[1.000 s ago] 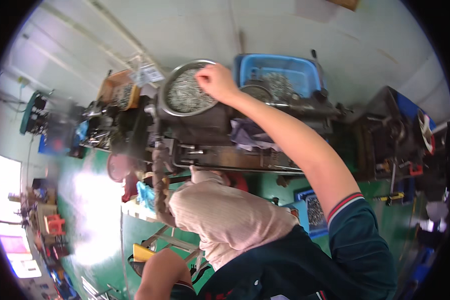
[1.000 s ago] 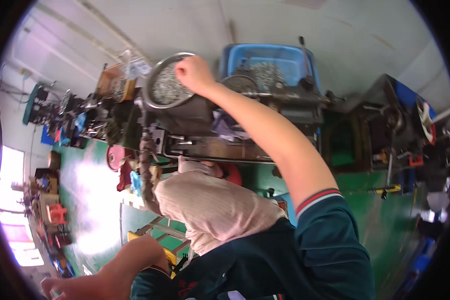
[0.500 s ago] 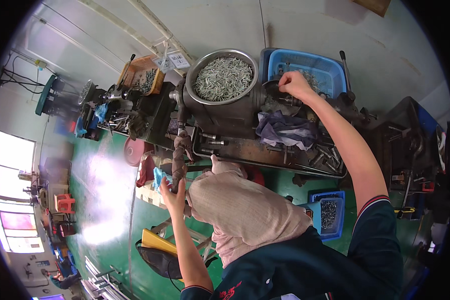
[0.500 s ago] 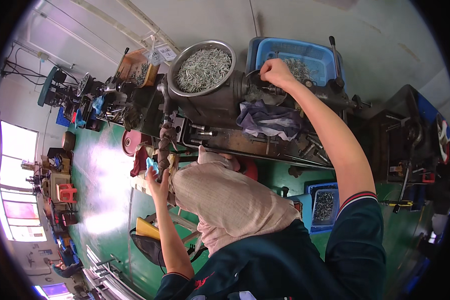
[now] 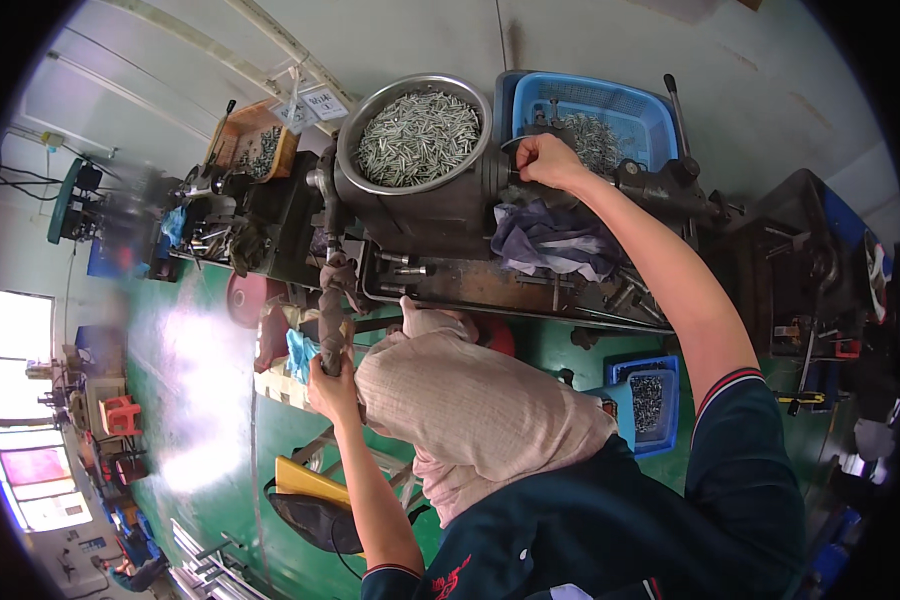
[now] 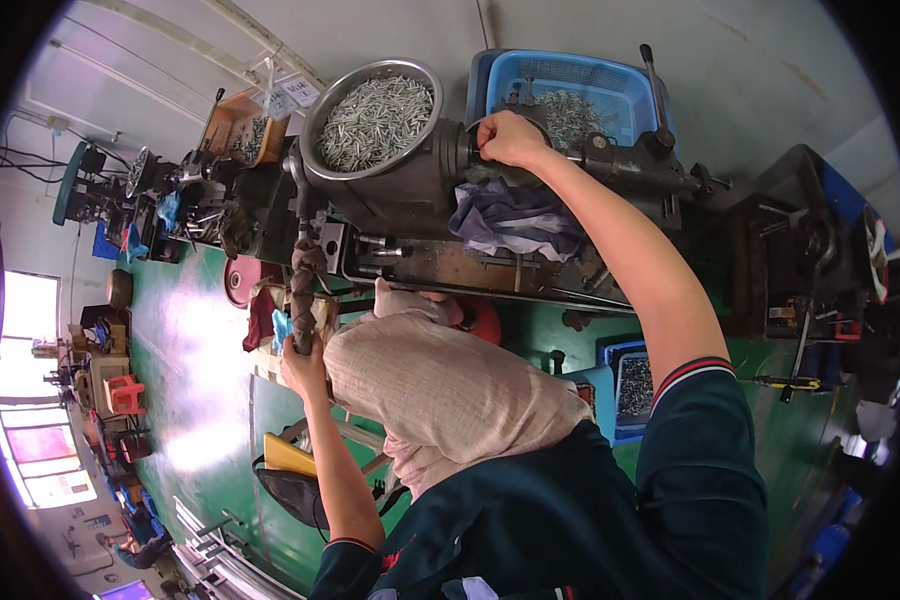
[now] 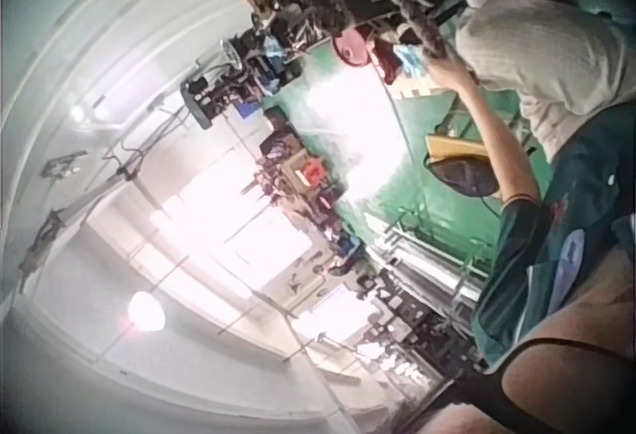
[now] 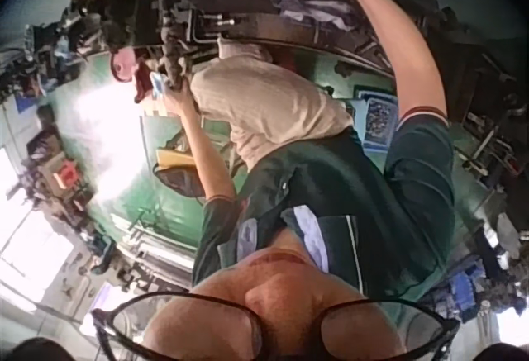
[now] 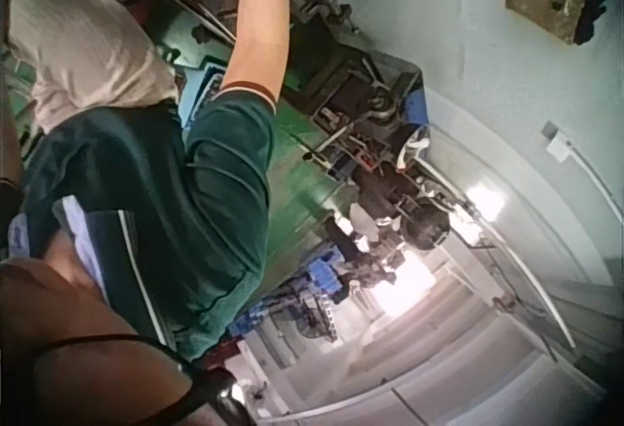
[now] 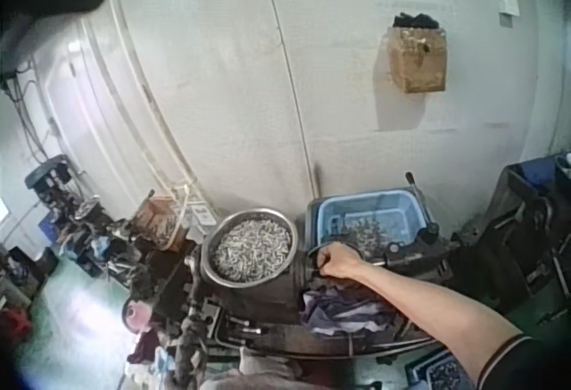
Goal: The person puts on glasses, then repeatedly picks metal pins from a bowl, inserts them into a machine, operates the machine lever by hand, and drops the pins into a tray.
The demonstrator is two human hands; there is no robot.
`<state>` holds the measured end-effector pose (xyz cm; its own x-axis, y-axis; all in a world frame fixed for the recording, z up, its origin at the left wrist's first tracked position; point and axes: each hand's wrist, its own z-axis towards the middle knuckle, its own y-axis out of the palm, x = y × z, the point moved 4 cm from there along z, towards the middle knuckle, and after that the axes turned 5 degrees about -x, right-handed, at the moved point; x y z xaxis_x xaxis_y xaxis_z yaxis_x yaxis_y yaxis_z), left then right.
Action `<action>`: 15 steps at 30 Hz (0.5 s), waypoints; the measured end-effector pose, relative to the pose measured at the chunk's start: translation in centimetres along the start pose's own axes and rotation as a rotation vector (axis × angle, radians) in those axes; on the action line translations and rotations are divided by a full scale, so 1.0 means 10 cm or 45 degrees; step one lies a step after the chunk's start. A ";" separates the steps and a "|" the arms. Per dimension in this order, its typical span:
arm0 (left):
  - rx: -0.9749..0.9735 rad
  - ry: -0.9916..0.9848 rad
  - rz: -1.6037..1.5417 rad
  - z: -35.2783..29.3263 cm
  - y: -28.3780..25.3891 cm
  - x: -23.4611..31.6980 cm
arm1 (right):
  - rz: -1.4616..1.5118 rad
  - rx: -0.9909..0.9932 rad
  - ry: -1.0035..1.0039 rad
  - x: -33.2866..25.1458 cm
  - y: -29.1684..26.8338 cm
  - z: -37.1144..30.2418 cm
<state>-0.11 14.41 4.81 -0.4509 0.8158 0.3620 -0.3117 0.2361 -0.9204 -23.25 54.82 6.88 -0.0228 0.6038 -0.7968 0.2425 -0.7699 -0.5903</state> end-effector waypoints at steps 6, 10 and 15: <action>0.012 0.037 0.053 0.02 0.01 0.00 | 0.028 0.002 -0.023 0.12 0.02 0.07; -0.006 0.011 0.058 0.01 -0.01 0.03 | 0.052 0.024 -0.043 0.20 0.01 0.12; -0.004 -0.004 0.059 0.01 -0.01 0.04 | 0.017 0.075 -0.072 0.15 0.03 0.13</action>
<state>-0.38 14.66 5.11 -0.4676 0.8241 0.3197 -0.2876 0.2001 -0.9366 -24.42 55.18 5.35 -0.0747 0.5819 -0.8098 0.1856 -0.7898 -0.5846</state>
